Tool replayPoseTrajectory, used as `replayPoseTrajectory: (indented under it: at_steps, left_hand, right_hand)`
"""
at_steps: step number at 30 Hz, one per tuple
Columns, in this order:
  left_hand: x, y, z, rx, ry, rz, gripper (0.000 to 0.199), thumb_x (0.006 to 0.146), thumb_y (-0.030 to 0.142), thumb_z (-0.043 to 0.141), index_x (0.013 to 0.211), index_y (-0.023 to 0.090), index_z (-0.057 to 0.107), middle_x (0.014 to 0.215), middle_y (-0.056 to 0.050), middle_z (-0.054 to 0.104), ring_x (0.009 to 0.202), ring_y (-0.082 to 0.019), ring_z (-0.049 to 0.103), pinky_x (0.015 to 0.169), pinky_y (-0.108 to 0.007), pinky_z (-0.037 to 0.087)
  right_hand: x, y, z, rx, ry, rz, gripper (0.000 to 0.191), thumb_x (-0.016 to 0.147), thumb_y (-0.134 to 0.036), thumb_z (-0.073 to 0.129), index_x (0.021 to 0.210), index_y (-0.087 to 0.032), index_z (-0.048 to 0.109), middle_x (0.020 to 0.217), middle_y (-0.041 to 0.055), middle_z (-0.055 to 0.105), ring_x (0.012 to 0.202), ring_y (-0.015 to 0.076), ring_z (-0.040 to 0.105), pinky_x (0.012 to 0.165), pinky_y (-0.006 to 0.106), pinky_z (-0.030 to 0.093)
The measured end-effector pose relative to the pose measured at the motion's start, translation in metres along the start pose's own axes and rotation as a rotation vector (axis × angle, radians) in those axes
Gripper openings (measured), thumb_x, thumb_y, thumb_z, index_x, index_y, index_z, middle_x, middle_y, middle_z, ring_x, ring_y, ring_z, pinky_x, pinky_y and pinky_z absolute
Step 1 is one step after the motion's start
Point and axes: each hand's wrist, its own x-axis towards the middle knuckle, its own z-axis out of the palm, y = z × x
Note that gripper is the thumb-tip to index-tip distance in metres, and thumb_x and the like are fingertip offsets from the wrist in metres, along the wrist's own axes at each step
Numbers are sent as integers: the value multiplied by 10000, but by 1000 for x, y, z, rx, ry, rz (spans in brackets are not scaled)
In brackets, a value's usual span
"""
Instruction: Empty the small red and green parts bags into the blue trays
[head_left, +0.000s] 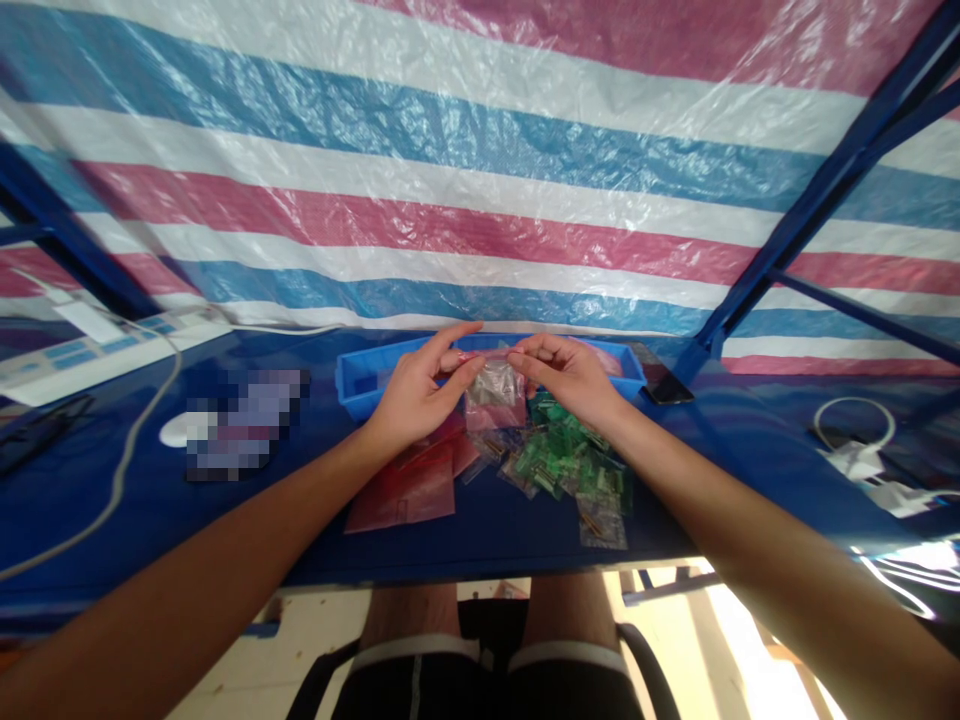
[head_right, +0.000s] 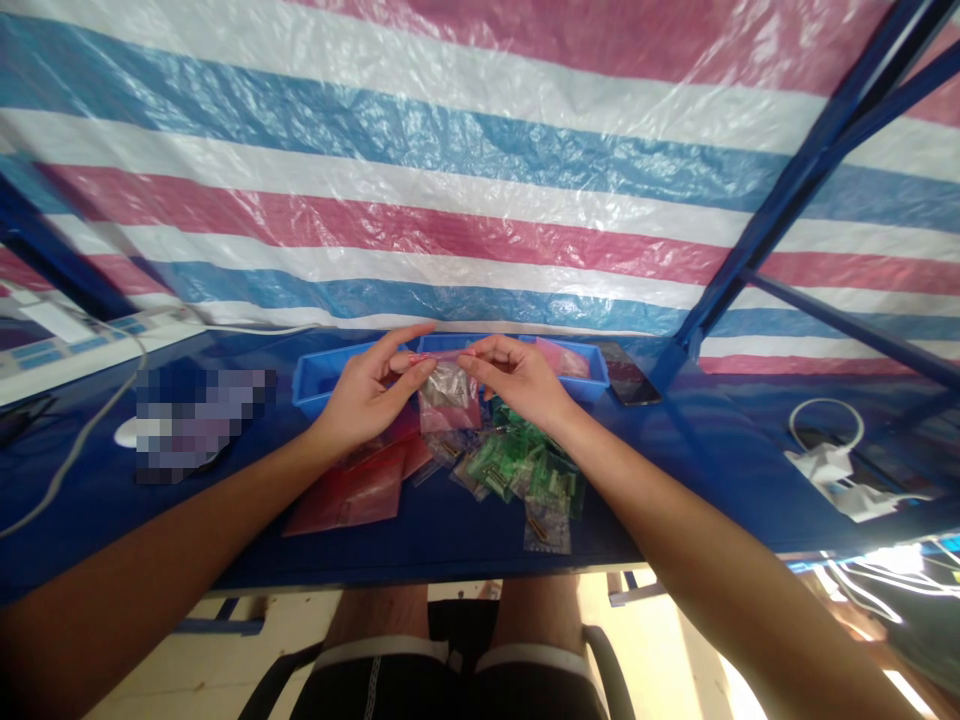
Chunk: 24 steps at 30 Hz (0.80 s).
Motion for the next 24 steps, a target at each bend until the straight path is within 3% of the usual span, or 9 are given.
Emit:
replayPoseTrajectory:
  at_steps: [3,9,15,18,24]
  left_hand:
    - [0,2,0,31,-2,-7,562,1076,499,603,1563,223,557,927,-24,786,784,-172,703,766,-263,553]
    - [1,3,1,40,0,11,540,1062,516,621,1501,201,628,846,-8,775,730,-170,692,735,-252,545]
    - [1,2,1,-83,54,-56,531,1052,492,654,1501,208,636,881,-23,776,690,-150,664,634,-223,491]
    - [1,3,-1,-70,59,-57,525,1051,471,669,1506,211,635,881,-17,777,714,-143,678,679,-221,504]
    - [-1,5,0,0,24,-16,533,1056,472,659,1518,209,627,962,-31,827,842,-178,764,805,-244,558]
  right_hand:
    - [0,1,0,-33,-3,-40,374,851,-576,863,955,-227,781,831,-5,748,726,156,651,702,292,558]
    - [0,3,-3,-70,-41,-10,359,864,-564,852,936,-219,783,855,8,752,743,165,644,699,297,546]
    - [0,7,-1,-40,-104,21,384,819,-560,888,921,-213,757,906,5,756,807,172,665,766,300,535]
    - [0,7,-2,-38,-73,19,381,837,-566,871,894,-208,754,818,-4,724,739,160,643,707,293,524]
    - [1,10,-4,-11,-37,-9,341,836,-530,891,957,-223,804,867,11,757,769,173,678,737,311,568]
